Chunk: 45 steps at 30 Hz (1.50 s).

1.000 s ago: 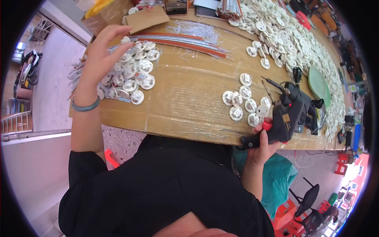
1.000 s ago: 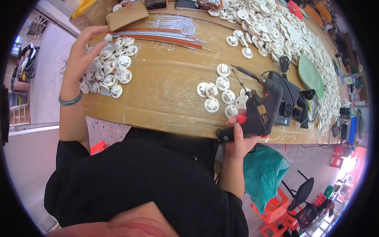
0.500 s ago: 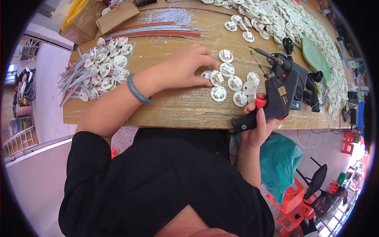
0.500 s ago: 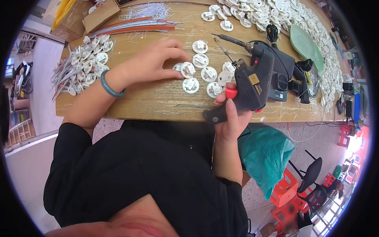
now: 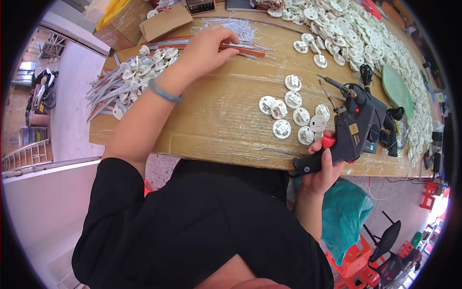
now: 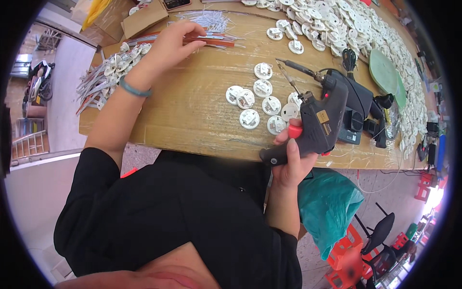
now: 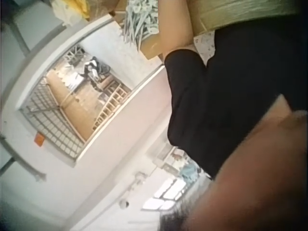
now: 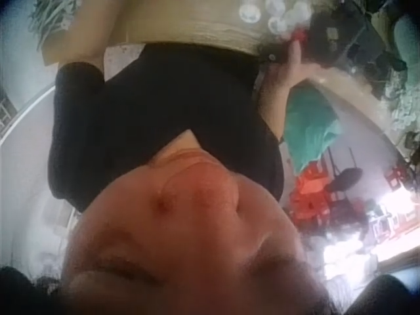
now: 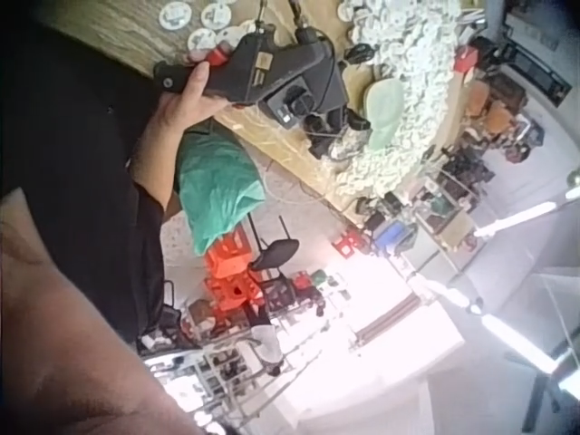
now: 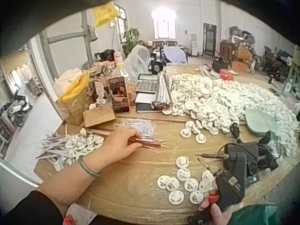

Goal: Using a hot glue gun to attach wires and components to circular plastic bases on a workbench.

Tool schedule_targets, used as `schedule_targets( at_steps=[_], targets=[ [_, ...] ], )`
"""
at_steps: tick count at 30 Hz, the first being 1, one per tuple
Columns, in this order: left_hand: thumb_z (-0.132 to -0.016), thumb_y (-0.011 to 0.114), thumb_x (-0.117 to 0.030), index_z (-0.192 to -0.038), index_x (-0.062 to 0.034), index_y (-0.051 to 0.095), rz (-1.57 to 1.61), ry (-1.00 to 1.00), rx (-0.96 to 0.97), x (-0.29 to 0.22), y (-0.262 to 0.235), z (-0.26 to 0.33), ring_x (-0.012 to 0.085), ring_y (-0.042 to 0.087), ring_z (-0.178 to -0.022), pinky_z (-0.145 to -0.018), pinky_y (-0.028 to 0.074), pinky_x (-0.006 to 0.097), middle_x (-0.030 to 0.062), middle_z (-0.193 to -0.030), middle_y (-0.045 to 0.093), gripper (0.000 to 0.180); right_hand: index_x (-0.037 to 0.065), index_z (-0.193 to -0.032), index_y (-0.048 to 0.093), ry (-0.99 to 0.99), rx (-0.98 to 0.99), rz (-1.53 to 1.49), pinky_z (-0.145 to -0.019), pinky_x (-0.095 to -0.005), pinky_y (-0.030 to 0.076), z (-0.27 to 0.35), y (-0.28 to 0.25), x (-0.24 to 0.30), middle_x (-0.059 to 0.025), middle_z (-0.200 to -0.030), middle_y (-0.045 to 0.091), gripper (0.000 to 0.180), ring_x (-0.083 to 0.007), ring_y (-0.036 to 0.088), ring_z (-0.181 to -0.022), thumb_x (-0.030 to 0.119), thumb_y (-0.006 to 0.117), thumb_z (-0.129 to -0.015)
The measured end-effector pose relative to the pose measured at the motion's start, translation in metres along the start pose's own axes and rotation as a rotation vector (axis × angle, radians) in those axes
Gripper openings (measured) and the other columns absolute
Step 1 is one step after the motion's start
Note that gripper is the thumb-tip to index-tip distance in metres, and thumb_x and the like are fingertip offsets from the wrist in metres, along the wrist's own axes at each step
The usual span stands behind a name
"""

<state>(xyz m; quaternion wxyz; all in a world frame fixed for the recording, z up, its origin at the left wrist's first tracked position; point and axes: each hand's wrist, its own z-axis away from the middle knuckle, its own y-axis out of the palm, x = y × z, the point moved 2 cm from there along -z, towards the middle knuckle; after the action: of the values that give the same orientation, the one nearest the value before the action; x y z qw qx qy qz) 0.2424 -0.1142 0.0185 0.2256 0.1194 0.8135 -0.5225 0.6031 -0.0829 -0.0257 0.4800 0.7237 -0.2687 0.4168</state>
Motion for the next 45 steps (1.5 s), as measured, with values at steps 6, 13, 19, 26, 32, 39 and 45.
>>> schedule_targets(
  at_steps=[6,13,19,26,32,39,45],
  targets=[
    [-0.085,0.072,-0.014,-0.090,-0.0022,0.063,-0.116,0.126,0.044,0.012,0.009,-0.013,0.0304,0.062,-0.085,-0.075,0.050,0.041,0.0114,-0.085,0.063,0.016,-0.006,-0.133,0.044,0.004,-0.038,0.011,-0.074,-0.0313,0.051,0.000,0.002,-0.002,-0.0198,-0.126,0.055,0.047,-0.0204,0.060,-0.089,0.008,0.063,-0.093],
    [-0.091,0.067,-0.010,-0.104,-0.0045,0.060,0.015,0.141,-0.232,-0.010,-0.013,-0.019,0.0296,0.068,-0.085,-0.073,0.053,0.038,0.0123,-0.092,0.069,0.016,-0.006,-0.134,0.044,0.002,-0.022,0.029,-0.074,-0.0313,0.051,-0.001,0.004,-0.002,-0.0205,-0.127,0.055,0.047,-0.0201,0.060,-0.089,0.006,0.063,-0.092],
    [-0.087,0.072,-0.016,-0.093,-0.0071,0.068,-0.199,0.255,-0.164,-0.001,0.000,-0.022,0.0294,0.068,-0.084,-0.072,0.054,0.038,0.0083,-0.094,0.071,0.011,-0.006,-0.133,0.045,-0.020,-0.049,0.012,-0.073,-0.0319,0.054,-0.001,0.005,-0.004,-0.0208,-0.124,0.058,0.048,-0.0206,0.063,-0.086,0.004,0.065,-0.090],
    [-0.089,0.069,-0.018,-0.095,-0.0078,0.066,-0.311,0.131,-0.083,-0.015,-0.007,-0.019,0.0328,0.064,-0.081,-0.070,0.051,0.043,0.0098,-0.089,0.066,0.012,-0.005,-0.136,0.043,-0.009,-0.030,0.034,-0.074,-0.0319,0.052,0.003,0.002,-0.001,-0.0207,-0.127,0.056,0.048,-0.0205,0.061,-0.088,0.002,0.061,-0.092],
    [-0.091,0.068,-0.023,-0.109,-0.0114,0.063,-0.125,0.278,0.048,-0.077,-0.009,0.002,0.0345,0.065,-0.093,-0.075,0.052,0.044,0.0099,-0.099,0.064,0.022,-0.004,-0.136,0.043,-0.022,-0.027,0.017,-0.075,-0.0320,0.052,-0.001,0.003,-0.004,-0.0200,-0.126,0.056,0.047,-0.0210,0.061,-0.089,0.001,0.060,-0.093],
    [-0.081,0.078,-0.031,-0.109,-0.0105,0.064,-0.114,0.234,0.427,-0.095,0.032,0.041,0.0352,0.065,-0.092,-0.076,0.053,0.045,0.0106,-0.102,0.061,0.037,-0.006,-0.130,0.049,-0.022,-0.099,-0.025,-0.072,-0.0319,0.054,0.000,0.008,-0.002,-0.0197,-0.120,0.061,0.047,-0.0204,0.064,-0.085,0.004,0.069,-0.088],
    [-0.081,0.077,-0.035,-0.090,0.0010,0.063,-0.323,0.090,0.436,-0.115,0.000,0.060,0.0355,0.067,-0.087,-0.073,0.055,0.044,0.0168,-0.097,0.061,0.040,-0.006,-0.130,0.049,-0.025,-0.070,-0.004,-0.072,-0.0321,0.055,0.003,0.005,0.000,-0.0185,-0.116,0.063,0.047,-0.0211,0.065,-0.084,0.004,0.068,-0.088]
  ],
)
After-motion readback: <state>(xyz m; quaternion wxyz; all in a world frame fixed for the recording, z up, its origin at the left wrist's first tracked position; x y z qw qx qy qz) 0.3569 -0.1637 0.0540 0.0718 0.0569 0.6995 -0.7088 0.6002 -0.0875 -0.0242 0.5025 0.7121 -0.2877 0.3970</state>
